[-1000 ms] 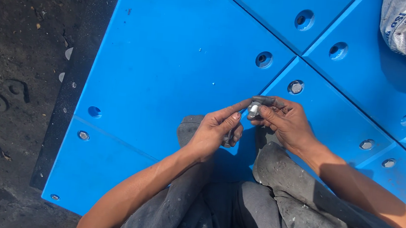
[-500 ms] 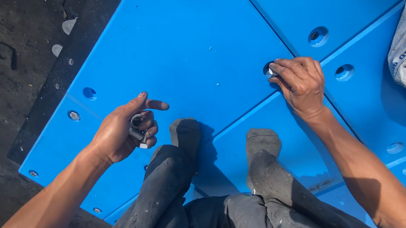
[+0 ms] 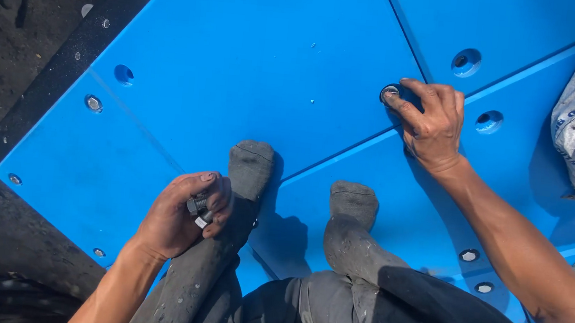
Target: Assembling blue modular plastic tiles by inserting and tightening metal bolts and nuts.
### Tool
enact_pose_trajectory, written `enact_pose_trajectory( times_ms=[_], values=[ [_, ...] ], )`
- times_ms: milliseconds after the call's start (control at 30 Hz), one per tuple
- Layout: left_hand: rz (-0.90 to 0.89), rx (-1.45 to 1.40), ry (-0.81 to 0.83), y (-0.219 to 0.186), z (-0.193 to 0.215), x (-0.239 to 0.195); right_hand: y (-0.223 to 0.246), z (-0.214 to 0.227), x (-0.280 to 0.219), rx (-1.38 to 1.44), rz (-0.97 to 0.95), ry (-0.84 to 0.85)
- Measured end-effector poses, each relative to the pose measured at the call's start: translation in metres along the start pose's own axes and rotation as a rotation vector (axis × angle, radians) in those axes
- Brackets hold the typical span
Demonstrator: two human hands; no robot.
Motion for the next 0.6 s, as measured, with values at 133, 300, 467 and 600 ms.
enact_pose_trajectory(
  times_ms=[133,300,467,600],
  values=[
    [-0.174,-0.015,-0.289,0.003,0.032,-0.038,-0.041,-0.023,-0.024,0.206,-0.042,0.12],
    [-0.278,0.111,-0.573,-0.015,0.052,-0.047,-0.05,-0.008,-0.024,0.143,-0.04,0.151],
    [-0.169,0.395,-0.705,-0.036,0.105,-0.008,-0.035,0.001,-0.035,0.057,-0.075,0.18],
    [-0.313,0.666,-0.737,-0.061,0.141,0.028,-0.023,-0.005,-0.036,-0.065,-0.234,0.107]
  ],
)
Point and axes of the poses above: each hand's wrist, its own x-axis towards the middle knuckle, its own z-axis out of the back of the hand, y = z × x, the point moved 1 cm from there along x, towards the middle knuckle, and after that the axes turned 8 degrees about y, right-handed, at the moved point
